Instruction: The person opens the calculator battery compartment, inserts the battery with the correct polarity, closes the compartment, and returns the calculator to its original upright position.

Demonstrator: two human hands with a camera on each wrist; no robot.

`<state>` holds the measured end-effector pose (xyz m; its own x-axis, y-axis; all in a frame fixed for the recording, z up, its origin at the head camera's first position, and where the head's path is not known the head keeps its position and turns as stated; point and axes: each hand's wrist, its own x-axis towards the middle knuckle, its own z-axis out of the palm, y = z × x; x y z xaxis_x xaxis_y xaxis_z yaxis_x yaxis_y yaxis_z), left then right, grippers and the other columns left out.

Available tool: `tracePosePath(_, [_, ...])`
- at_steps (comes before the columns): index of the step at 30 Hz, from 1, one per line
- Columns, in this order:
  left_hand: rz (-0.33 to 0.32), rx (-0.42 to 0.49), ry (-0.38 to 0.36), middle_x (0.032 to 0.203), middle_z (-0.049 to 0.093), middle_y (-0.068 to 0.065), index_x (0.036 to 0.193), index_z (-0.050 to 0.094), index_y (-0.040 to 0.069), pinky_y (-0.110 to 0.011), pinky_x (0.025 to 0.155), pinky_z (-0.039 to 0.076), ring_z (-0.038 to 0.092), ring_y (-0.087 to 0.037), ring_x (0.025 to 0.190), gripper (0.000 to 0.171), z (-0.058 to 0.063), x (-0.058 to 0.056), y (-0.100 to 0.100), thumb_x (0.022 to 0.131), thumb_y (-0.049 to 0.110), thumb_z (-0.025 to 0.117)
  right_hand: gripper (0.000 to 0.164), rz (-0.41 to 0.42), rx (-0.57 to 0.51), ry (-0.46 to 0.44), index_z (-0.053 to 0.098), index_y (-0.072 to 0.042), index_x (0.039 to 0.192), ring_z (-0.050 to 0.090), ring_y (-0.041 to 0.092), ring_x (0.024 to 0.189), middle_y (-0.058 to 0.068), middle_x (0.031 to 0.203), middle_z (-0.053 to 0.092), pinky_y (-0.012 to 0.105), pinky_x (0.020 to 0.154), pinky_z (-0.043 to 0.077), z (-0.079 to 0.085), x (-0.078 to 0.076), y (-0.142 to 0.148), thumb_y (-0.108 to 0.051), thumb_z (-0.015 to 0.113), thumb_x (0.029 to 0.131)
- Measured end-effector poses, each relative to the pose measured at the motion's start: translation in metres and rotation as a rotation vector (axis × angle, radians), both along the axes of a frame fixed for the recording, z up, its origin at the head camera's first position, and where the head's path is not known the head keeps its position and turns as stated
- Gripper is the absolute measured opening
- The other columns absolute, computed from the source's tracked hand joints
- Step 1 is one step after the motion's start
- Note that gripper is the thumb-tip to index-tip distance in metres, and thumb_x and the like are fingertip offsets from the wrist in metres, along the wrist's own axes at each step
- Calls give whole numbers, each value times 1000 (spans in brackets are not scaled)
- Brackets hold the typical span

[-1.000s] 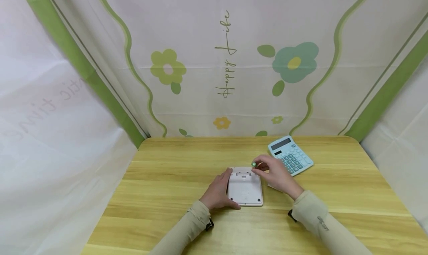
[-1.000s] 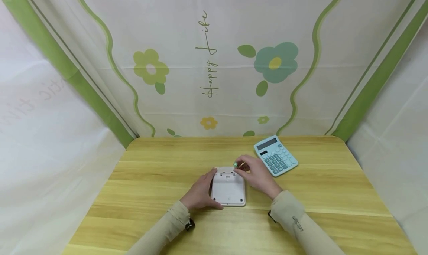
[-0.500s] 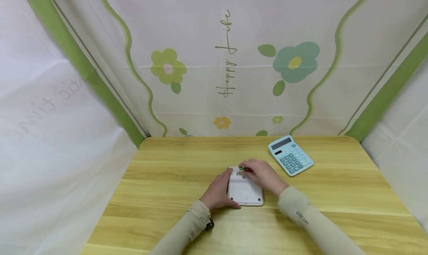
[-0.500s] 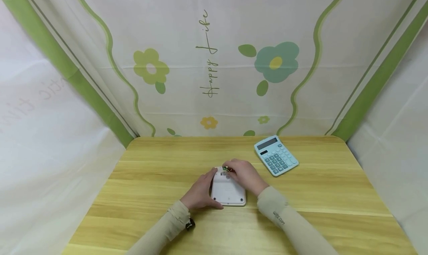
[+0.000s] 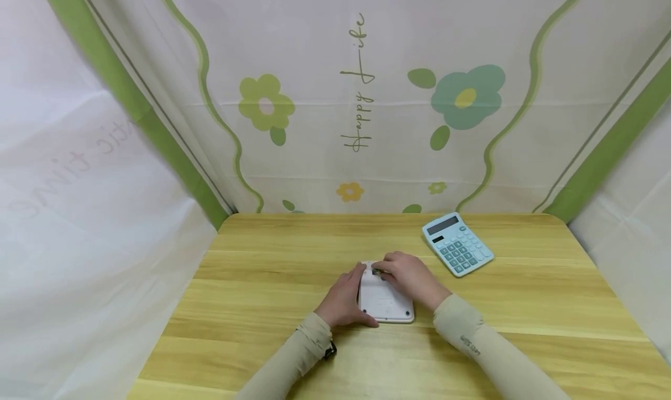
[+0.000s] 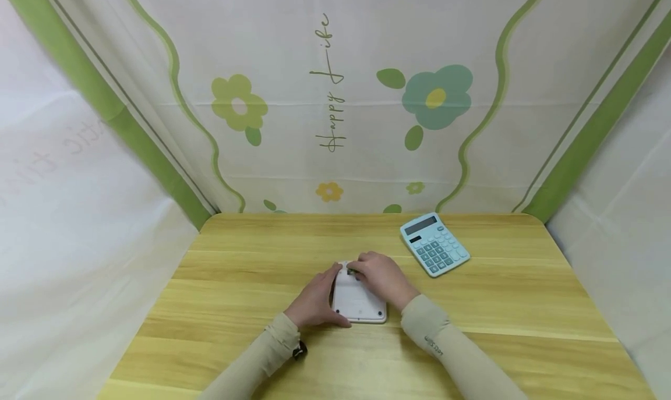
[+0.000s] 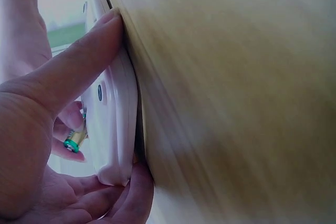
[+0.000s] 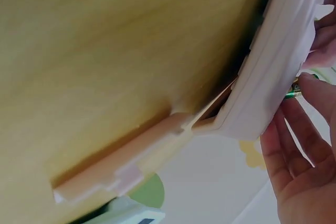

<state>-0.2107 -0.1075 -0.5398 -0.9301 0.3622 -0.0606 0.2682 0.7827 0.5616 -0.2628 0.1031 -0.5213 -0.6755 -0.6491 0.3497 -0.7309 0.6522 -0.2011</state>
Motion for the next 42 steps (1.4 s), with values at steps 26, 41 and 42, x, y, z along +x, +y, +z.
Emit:
tracePosePath(26, [-17, -92, 49, 152, 54, -13, 162, 26, 5, -44, 106, 51, 56, -30, 129, 134, 5, -2, 4, 60, 50, 100, 46, 18, 205, -62, 62, -27, 145, 57, 13, 87, 2, 111, 65, 32, 72, 54, -2, 6, 14, -30, 70, 100])
tracePosePath(41, [-20, -99, 72, 151, 54, -14, 163, 24, 6, -45, 102, 53, 56, -31, 127, 136, 1, -2, 2, 60, 55, 98, 48, 13, 186, -86, 59, -25, 148, 63, 19, 96, 8, 120, 65, 38, 80, 59, -4, 10, 15, -28, 69, 101])
tracePosePath(42, [-22, -102, 70, 152, 53, -14, 163, 24, 7, -45, 102, 53, 56, -31, 128, 136, 1, -3, 2, 61, 56, 98, 48, 11, 188, -88, 59, -24, 148, 64, 20, 97, 9, 121, 65, 40, 81, 59, -3, 10, 16, -27, 69, 101])
